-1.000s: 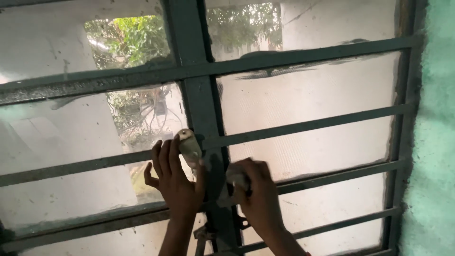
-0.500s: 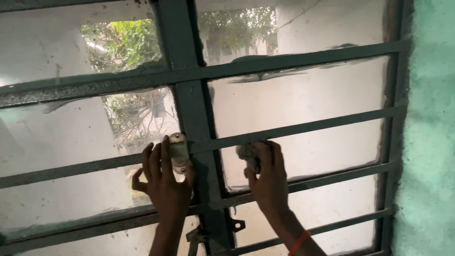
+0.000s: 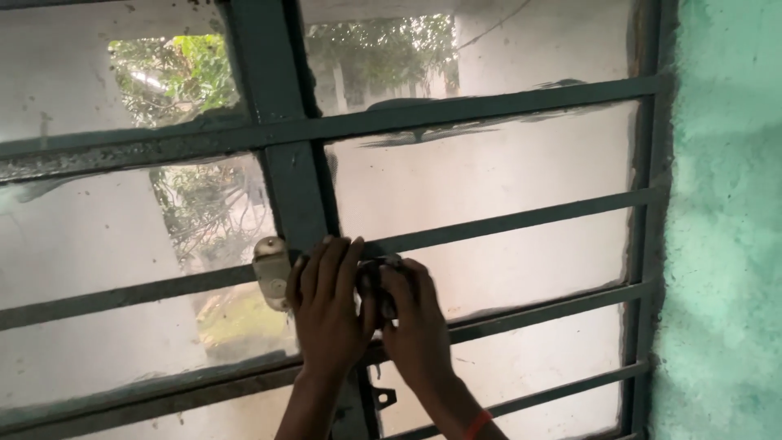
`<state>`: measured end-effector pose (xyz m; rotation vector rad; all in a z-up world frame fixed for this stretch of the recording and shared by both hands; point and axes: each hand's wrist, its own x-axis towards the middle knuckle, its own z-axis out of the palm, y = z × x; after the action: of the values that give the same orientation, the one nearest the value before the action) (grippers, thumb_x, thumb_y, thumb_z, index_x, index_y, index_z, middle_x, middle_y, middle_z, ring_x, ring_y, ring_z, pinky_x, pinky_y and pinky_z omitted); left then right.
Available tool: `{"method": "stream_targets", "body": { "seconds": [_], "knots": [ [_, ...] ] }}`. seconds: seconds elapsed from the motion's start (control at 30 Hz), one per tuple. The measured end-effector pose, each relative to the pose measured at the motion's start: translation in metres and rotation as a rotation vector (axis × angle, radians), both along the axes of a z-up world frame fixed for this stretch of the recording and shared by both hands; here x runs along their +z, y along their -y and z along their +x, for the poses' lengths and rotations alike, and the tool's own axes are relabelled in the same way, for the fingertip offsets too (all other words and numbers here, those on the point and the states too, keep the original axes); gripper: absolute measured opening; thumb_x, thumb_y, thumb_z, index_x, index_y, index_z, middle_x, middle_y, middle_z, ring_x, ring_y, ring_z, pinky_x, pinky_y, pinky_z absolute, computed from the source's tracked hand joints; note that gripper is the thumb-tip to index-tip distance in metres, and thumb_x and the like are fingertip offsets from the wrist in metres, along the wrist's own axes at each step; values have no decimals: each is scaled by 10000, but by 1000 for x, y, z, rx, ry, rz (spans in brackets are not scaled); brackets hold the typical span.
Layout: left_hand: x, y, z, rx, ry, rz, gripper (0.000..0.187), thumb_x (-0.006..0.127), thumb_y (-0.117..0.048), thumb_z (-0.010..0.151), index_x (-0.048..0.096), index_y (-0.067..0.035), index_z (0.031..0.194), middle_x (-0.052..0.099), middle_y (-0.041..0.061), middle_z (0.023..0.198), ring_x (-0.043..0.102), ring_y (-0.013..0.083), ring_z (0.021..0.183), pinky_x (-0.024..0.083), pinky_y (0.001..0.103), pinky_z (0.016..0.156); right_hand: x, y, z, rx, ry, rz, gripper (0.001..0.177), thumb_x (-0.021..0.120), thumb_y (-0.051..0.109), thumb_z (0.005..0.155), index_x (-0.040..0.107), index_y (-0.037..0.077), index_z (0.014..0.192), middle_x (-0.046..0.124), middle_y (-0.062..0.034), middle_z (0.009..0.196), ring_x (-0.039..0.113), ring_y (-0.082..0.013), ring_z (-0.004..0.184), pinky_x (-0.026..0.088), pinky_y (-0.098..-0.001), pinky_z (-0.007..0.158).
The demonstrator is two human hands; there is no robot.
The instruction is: Cleaning the window frame and glass with a dry cloth.
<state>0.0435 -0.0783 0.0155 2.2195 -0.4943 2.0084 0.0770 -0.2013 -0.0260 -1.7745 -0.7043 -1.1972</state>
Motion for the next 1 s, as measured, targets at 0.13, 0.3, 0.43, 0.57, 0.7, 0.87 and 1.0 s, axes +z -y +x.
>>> {"method": "stream_targets", "body": {
  "seconds": [0.13, 0.3, 0.43, 0.57, 0.7, 0.87, 1.0],
  "knots": [
    [-6, -1, 5, 101, 15, -2, 541, 617, -181, 930, 563, -128, 1466, 586, 88, 1451, 482, 253, 1416, 249, 457, 1207, 7, 49, 21, 34, -84, 153, 485, 725, 5, 875, 580, 141, 1318, 530, -136, 1352, 691, -288, 1134, 605, -345, 826],
    [-8, 1, 7, 124, 5, -14, 540, 613, -159, 933, 560, -131, 1470, 590, 86, 1443, 483, 252, 1412, 239, 463, 1195, 4, 131, 50, -293, 207, 26, 593, 763, 41, 823, 525, 53, 1367, 506, -195, 1358, 600, -390, 1219, 580, -429, 950],
    [-10, 2, 8, 127, -6, -24, 530, 608, -149, 942, 562, -145, 1470, 588, 70, 1455, 474, 239, 1425, 231, 458, 1209, -3, 189, 75, -456, 254, -22, 627, 780, 61, 784, 526, 23, 1356, 509, -219, 1372, 573, -424, 1247, 551, -470, 992],
    [-12, 9, 6, 124, -23, -56, 551, 612, -150, 932, 546, -133, 1478, 566, 82, 1473, 447, 248, 1446, 209, 463, 1195, -5, 224, 89, -567, 310, 24, 510, 774, 78, 893, 551, 11, 1347, 525, -222, 1405, 544, -411, 1321, 505, -502, 1094],
    [-10, 12, 5, 114, -32, -89, 558, 618, -145, 928, 542, -136, 1481, 566, 76, 1463, 444, 250, 1446, 207, 465, 1206, -8, 242, 103, -667, 346, 48, 467, 770, 88, 927, 573, 8, 1343, 519, -233, 1418, 518, -425, 1343, 443, -539, 1146],
    [-6, 8, -2, 96, -71, -81, 580, 625, -137, 901, 547, -148, 1476, 574, 73, 1460, 456, 247, 1437, 222, 459, 1182, -16, 276, 114, -794, 267, 68, 487, 760, 103, 966, 550, -29, 1386, 498, -249, 1440, 516, -442, 1365, 462, -532, 1136],
    [-7, 8, 1, 83, -31, -80, 590, 634, -141, 897, 549, -143, 1481, 578, 78, 1462, 465, 262, 1423, 229, 464, 1185, -5, 285, 93, -779, 165, 51, 419, 747, 99, 1001, 571, -10, 1365, 515, -229, 1430, 568, -418, 1286, 519, -508, 1042]
  ]
}}
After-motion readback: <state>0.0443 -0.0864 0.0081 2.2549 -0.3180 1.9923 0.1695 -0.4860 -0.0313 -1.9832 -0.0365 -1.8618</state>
